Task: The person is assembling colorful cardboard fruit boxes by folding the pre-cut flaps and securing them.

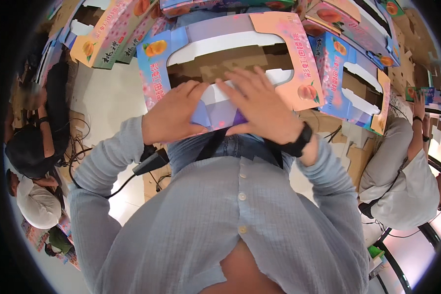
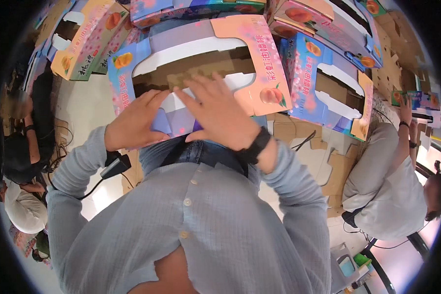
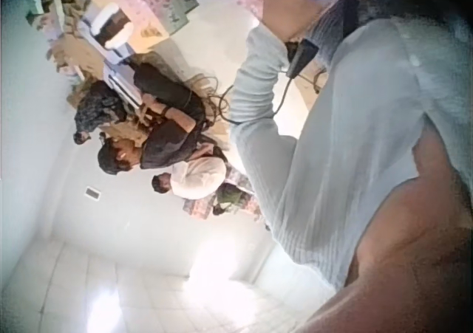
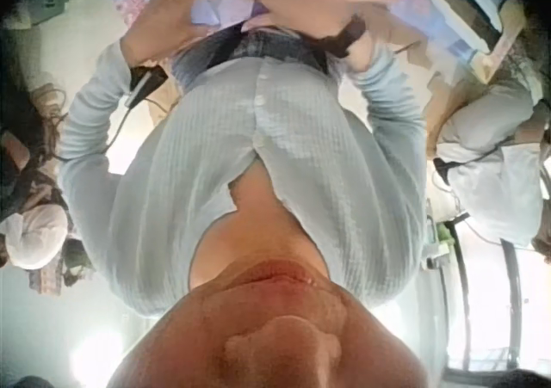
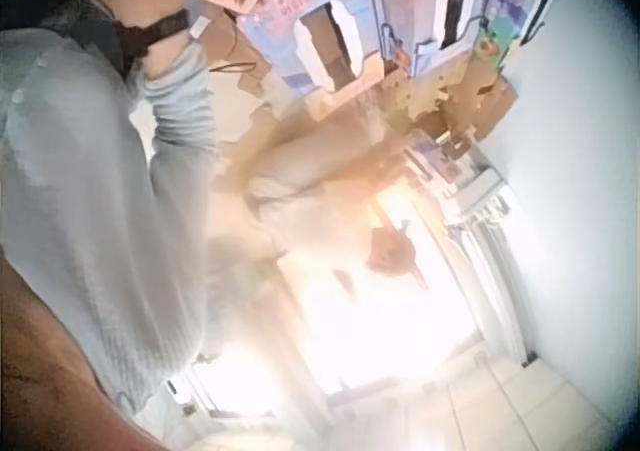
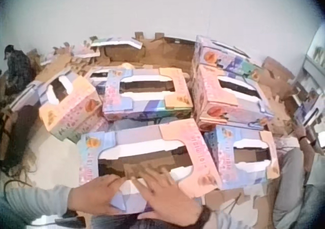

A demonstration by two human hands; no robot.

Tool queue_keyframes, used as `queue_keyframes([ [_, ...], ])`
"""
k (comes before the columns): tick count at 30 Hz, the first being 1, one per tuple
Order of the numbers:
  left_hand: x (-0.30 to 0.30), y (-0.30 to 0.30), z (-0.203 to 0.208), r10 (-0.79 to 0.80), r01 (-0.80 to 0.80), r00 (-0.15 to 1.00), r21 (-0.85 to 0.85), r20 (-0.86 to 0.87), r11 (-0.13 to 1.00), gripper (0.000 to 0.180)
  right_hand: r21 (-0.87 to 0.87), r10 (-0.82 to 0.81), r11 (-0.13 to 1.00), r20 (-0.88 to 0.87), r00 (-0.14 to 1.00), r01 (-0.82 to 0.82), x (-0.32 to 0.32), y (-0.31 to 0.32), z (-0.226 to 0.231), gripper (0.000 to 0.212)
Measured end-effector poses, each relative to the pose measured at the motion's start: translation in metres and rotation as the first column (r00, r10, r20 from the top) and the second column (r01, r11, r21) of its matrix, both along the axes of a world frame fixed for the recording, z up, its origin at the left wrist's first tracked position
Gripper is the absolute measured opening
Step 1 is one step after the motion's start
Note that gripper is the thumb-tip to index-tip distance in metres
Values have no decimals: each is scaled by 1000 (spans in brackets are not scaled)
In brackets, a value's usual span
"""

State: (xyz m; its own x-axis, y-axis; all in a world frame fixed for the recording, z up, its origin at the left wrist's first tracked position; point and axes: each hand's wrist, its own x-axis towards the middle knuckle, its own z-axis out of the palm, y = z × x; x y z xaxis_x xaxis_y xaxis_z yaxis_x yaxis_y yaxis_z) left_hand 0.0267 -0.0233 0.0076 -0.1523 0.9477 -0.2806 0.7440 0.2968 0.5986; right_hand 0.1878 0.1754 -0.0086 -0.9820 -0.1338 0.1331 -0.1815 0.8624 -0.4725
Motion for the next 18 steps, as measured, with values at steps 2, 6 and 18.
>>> queue_keyframes([
  [2,-2,1,1,-27,27,999,-11,-33,1000,102,62,6,998,22,1000,-7,6,28,19,102],
  [6,-1,-1,1,-49,53,990,29,-130,998,102,118,59,990,165,985,-79,21,96,26,101],
  [18,0,4,-4,-57,58,996,10,-69,998,95,123,111,982,252,961,-146,9,113,3,91],
])
